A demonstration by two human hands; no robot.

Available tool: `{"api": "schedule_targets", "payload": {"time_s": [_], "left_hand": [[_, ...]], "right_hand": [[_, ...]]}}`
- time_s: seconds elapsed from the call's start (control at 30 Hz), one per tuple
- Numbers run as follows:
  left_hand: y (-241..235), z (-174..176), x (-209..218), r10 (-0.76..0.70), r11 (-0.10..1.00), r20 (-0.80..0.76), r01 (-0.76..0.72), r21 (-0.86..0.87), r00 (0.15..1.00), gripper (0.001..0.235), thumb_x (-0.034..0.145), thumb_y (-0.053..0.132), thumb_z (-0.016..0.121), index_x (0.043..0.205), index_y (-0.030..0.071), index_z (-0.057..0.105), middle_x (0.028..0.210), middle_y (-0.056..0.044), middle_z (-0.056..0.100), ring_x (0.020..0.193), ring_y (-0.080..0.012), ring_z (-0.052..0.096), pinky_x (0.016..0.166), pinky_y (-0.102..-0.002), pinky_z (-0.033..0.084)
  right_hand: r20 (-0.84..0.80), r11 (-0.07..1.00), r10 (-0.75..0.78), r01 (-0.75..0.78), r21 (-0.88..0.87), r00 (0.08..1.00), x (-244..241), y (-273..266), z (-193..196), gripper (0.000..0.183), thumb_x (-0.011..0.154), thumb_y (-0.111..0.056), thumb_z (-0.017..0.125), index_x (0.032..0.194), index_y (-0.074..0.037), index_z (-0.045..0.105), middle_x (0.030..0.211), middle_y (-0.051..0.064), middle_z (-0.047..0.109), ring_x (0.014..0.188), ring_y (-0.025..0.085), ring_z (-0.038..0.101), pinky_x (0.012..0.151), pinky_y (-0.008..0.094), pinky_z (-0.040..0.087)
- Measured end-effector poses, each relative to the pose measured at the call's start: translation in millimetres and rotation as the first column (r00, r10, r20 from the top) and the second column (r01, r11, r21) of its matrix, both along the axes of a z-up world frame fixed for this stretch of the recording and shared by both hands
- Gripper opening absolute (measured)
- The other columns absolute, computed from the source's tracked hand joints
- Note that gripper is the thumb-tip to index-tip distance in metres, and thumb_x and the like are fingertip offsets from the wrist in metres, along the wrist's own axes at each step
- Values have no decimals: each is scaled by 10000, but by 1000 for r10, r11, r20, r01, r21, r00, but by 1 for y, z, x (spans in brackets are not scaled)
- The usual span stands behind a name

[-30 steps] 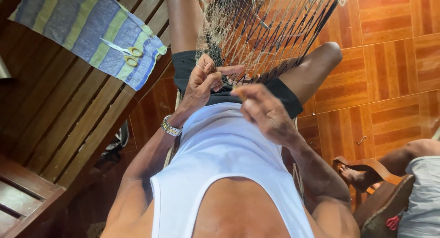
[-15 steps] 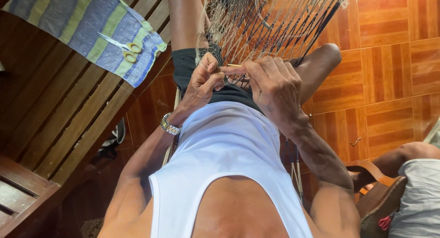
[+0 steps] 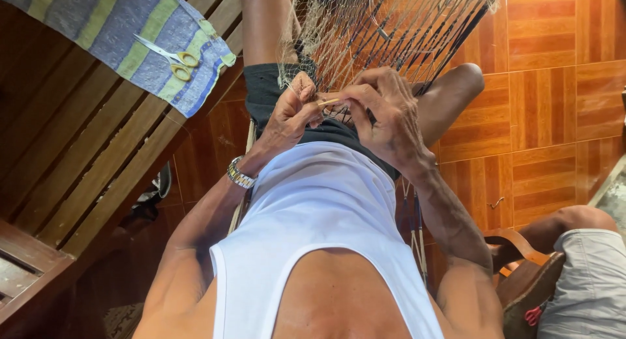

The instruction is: A person is seen repairing a fishing net or potentially creating small net pouches for pellets using a shuttle, twine, and scissors.

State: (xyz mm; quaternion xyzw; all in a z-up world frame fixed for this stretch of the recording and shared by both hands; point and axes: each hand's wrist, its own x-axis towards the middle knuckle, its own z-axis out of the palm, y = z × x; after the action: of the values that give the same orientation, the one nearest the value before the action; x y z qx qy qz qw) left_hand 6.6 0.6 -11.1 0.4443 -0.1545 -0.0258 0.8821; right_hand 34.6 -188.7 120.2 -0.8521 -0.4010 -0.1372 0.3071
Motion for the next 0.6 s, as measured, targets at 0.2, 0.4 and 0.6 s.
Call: {"api": "schedule_targets", "payload": {"time_s": [0.2,0.4,0.6], "left_hand": [[-3,-23,4,-31,999,43,30,26,999,248,1055,-30,483,994,164,342,927,-122,688,658,-68,439,634,-249,463],[1,-7,1,2,997,113,-11,75,994,267,1044,-63,516,972,140,358,798,-86,605,652,-104,499,621,-261,483],[5,3,-1,-82,997,106,83,2,991,266,1053,-31,537,997,149,349,858,-63,622,684,-77,492,654,-259,499]], "right_hand": [[-36,992,61,-56,112,997,-7,5,-27,299,1015,-204,690,1292,-117,621,1102,99,513,911,291,620,769,458,557],[154,987,102,-119,110,983,-11,11,-25,221,985,-141,733,1198,-169,780,1105,80,490,777,204,597,672,364,584],[34,973,118,-123,196,992,-3,8,-35,152,984,-118,741,1130,-136,778,1144,88,478,762,179,556,631,335,545]]}}
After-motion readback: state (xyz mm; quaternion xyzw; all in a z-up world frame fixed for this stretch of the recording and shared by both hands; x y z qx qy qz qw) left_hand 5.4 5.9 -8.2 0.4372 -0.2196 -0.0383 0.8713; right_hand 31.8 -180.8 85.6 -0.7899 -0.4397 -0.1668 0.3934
